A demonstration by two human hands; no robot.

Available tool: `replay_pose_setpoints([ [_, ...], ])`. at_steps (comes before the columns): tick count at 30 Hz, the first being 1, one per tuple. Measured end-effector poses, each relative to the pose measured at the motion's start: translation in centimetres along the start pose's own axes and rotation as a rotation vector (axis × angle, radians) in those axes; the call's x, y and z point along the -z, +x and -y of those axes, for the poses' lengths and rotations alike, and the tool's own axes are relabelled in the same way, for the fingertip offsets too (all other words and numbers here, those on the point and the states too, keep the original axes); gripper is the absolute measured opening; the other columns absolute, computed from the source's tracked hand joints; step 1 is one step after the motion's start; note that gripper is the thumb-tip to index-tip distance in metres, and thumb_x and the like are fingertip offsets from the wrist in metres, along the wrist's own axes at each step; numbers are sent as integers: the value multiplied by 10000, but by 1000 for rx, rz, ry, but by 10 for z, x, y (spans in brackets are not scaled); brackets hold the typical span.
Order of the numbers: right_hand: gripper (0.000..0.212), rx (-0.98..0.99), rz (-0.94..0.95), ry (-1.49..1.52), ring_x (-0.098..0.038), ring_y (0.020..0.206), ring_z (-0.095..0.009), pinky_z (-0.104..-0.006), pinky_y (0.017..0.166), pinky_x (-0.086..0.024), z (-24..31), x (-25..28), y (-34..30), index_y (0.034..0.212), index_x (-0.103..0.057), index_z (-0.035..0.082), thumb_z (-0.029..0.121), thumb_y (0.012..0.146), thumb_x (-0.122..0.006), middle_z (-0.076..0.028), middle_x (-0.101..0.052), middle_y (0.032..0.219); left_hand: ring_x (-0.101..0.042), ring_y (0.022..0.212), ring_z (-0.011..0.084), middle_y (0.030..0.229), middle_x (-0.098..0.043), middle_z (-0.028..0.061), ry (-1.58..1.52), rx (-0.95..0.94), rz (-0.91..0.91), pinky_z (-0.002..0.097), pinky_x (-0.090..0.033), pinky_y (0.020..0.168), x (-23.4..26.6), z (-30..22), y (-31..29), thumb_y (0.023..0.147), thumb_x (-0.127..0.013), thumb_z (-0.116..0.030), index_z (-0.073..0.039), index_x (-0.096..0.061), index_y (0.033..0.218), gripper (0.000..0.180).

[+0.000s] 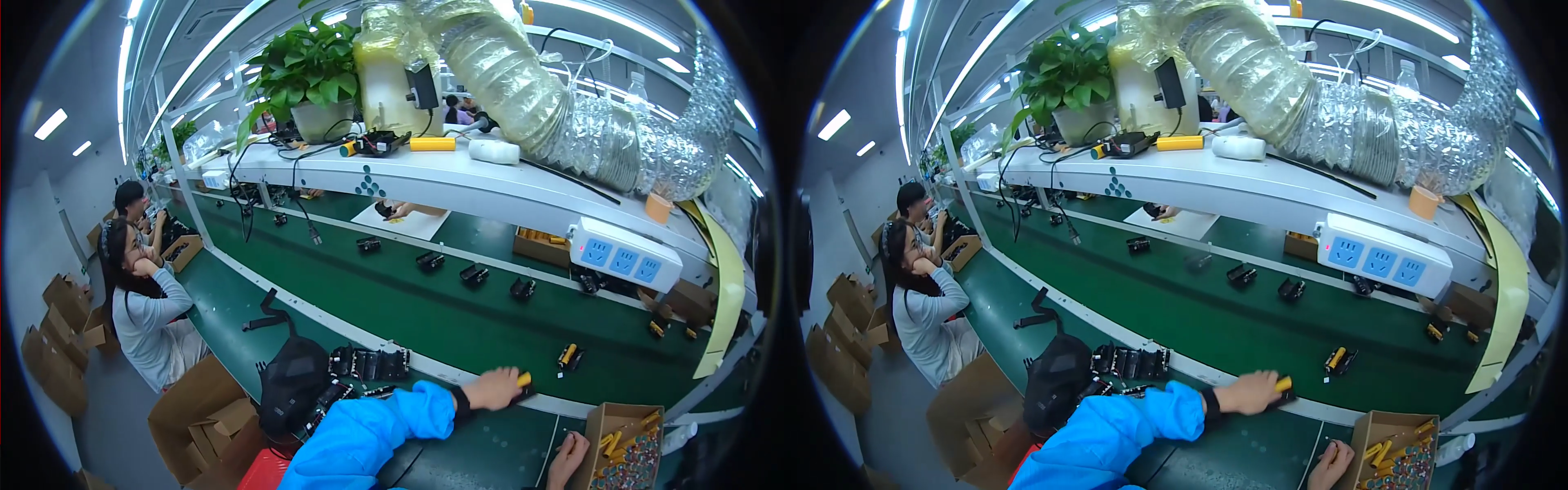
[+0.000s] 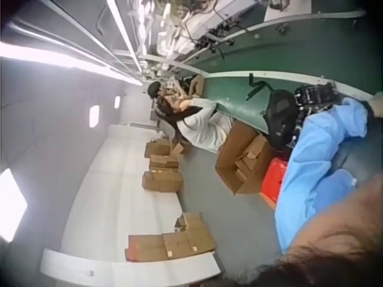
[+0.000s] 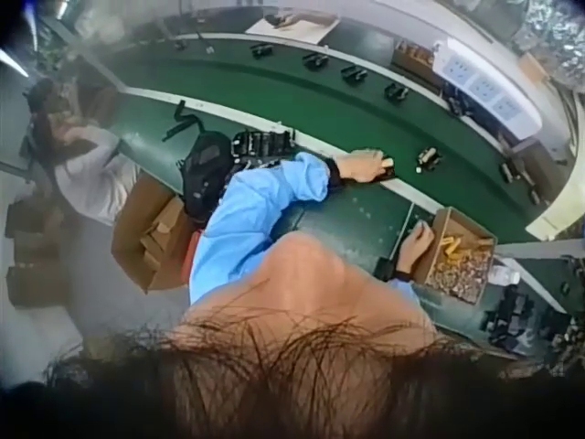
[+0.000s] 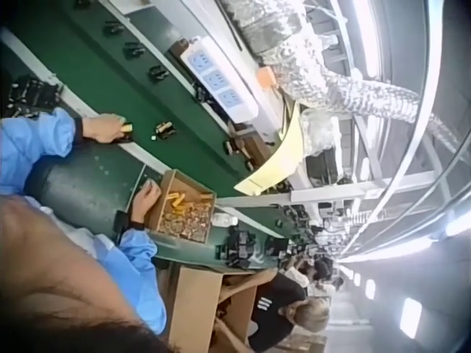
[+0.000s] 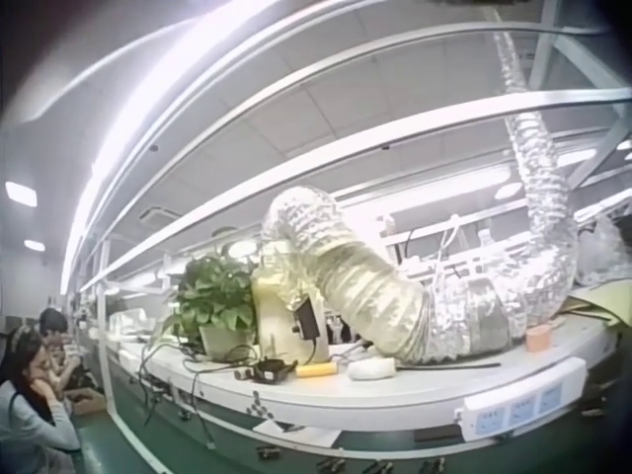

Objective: The person picks up a battery and a battery case, inserts the battery into the case, and connects the wires before placing the assembled unit onto the conveyor belt.

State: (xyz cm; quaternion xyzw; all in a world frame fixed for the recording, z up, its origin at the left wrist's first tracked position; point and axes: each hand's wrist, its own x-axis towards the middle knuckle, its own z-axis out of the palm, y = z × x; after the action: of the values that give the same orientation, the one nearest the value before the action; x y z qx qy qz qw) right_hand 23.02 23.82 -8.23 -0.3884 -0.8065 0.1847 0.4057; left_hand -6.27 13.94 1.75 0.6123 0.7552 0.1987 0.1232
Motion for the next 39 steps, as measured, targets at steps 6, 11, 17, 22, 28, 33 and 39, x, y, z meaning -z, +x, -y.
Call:
replay_pose_setpoints([
  [6, 133, -282, -34, 320, -507, 713, -144, -264, 619, -436, 24, -4, 4, 956, -566, 6, 107, 1006, -495, -87, -487, 948, -615, 951, 403, 1048, -611, 256, 46, 194, -278, 486, -507, 822, 25, 69, 76, 942, -566, -347, 44, -489, 1115, 434],
  [11, 149, -193, -17, 377, -465, 641, -81, -207, 547, -399, 26, -10, 3, 947, -561, -1, 101, 1017, -480, -49, -478, 928, -604, 1014, 400, 1120, -589, 256, 147, 405, -312, 490, -506, 839, -14, 111, 73, 934, -574, -363, 57, -567, 1109, 456],
  [17, 137, -213, -18, 398, -459, 637, -82, -205, 533, -392, 6, -13, 3, 924, -567, -5, 86, 1001, -501, -45, -480, 911, -669, 824, 313, 884, -683, 182, 259, -171, 159, 399, -524, 726, 149, 8, 11, 901, -607, -260, 1, -704, 902, 279],
  [22, 130, -227, -31, 369, -461, 643, -82, -203, 521, -384, 14, -6, 3, 914, -574, -9, 76, 991, -513, -43, -478, 905, -669, 781, 301, 825, -694, 120, 138, -450, -812, 380, -525, 742, 347, -67, -64, 814, -607, -95, -36, -668, 892, 115],
  [28, 124, -140, -27, 359, -469, 655, -87, -205, 524, -388, 14, -9, 3, 919, -583, -13, 76, 983, -524, -43, -480, 905, -588, 1063, 347, 955, -695, 156, 906, 29, -754, 415, -417, 921, 461, -1, -16, 761, -569, -33, -37, -700, 993, 266],
  [33, 125, -271, 4, 466, -494, 702, -141, -256, 601, -413, 41, 9, 7, 917, -600, -37, 67, 958, -545, -82, -504, 916, -610, 981, 324, 958, -702, 145, 1148, 255, -452, 469, -394, 906, 445, -4, 13, 732, -574, -76, -63, -687, 1111, 395],
  [39, 136, -260, -2, 476, -499, 699, -150, -267, 618, -419, 35, 7, 6, 912, -605, -36, 78, 960, -548, -83, -509, 913, -628, 884, 214, 943, -712, 121, 690, 145, -530, 378, -445, 817, 460, -12, -15, 756, -628, -95, -8, -670, 1061, 320],
])
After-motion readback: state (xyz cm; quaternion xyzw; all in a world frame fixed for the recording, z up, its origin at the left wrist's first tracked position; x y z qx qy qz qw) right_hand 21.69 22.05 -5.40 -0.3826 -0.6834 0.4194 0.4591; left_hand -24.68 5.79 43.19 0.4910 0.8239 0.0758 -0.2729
